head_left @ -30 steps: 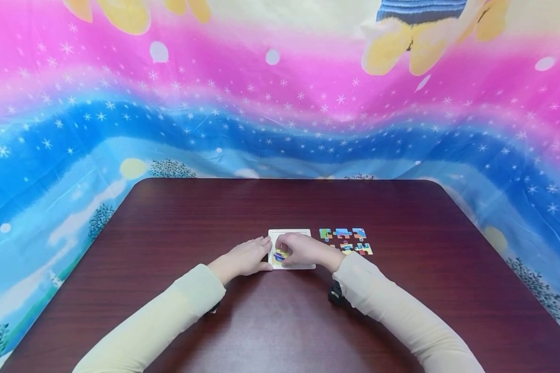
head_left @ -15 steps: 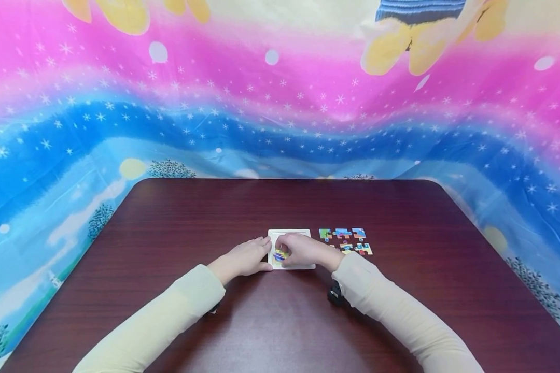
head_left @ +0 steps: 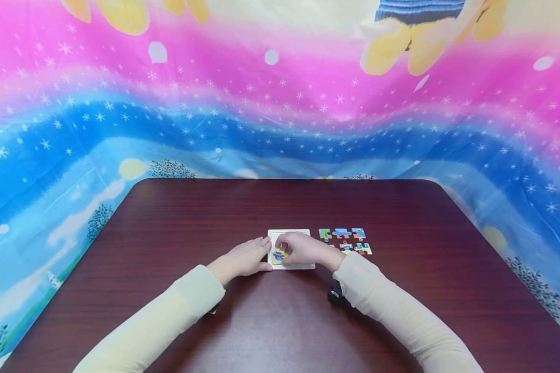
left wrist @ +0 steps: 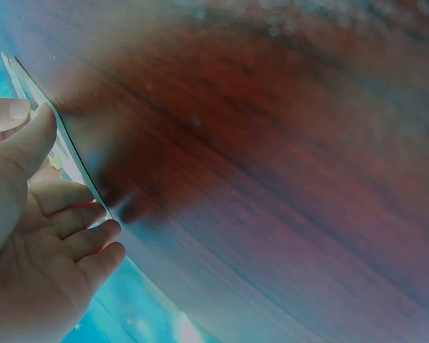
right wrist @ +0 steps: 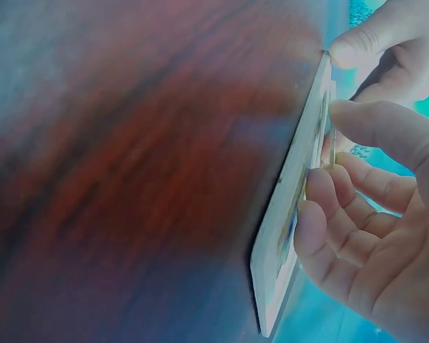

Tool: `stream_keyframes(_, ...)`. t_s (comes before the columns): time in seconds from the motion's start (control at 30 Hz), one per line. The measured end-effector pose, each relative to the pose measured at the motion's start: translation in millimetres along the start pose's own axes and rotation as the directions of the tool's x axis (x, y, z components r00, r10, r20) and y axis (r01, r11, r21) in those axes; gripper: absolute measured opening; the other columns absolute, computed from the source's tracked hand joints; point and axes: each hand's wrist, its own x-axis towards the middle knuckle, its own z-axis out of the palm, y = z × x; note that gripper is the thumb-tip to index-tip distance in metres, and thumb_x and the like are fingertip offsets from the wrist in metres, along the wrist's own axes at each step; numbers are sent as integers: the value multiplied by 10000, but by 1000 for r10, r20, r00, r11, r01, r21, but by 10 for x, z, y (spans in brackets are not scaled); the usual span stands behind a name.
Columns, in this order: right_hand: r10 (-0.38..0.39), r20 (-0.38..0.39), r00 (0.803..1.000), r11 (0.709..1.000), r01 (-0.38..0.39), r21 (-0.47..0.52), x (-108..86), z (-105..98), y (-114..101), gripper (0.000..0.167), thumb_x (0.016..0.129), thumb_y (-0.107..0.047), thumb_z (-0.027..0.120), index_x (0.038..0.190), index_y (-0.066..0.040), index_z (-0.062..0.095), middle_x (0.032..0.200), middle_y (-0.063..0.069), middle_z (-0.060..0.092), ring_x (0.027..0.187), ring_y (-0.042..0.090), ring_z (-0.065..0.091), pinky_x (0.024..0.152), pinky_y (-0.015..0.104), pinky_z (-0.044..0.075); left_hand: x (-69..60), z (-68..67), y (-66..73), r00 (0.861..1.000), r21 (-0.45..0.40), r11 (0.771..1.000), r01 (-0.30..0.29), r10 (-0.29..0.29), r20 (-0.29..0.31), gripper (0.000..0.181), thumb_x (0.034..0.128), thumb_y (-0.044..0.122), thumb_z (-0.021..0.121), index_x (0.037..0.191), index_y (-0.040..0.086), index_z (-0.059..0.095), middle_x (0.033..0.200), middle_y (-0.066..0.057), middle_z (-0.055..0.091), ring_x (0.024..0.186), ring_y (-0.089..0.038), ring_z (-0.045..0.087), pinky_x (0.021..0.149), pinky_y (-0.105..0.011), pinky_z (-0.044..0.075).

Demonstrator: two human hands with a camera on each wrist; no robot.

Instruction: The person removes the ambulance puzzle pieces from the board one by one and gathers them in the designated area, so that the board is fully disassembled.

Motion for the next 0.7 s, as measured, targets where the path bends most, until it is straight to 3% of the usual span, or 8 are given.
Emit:
stream_keyframes(0.23,-55,-47,997,998,57,37,-113,-43,91,320,730,-66,740,1019,-23,609,808,-8,552,700,107,497,641,238,457,12,18,-11,1000,30,1000,-9,9,-10,630,877,339,621,1306,-84,436,1381,-221,384,1278,-328,351,1051,-385,296)
stream_keyframes(0.5,12,-48,999,995,-8,101,-354,-159,214,361,769,-85,723,1097,-19,588,872,-12,555,695,94,518,622,246,477,11,19,-4,1000,37,999,-6,6,-4,625,883,341,612,1314,-75,433,1390,-213,376,1284,-323,343,1055,-384,289)
stream_keyframes(0.7,9,-93,996,998,-3,62,-533,-233,316,345,766,-96,728,1076,-33,592,841,-19,548,690,89,514,616,245,473,10,13,1,1000,38,999,5,-5,8,624,890,342,602,1326,-68,424,1406,-203,356,1299,-313,321,1064,-371,275)
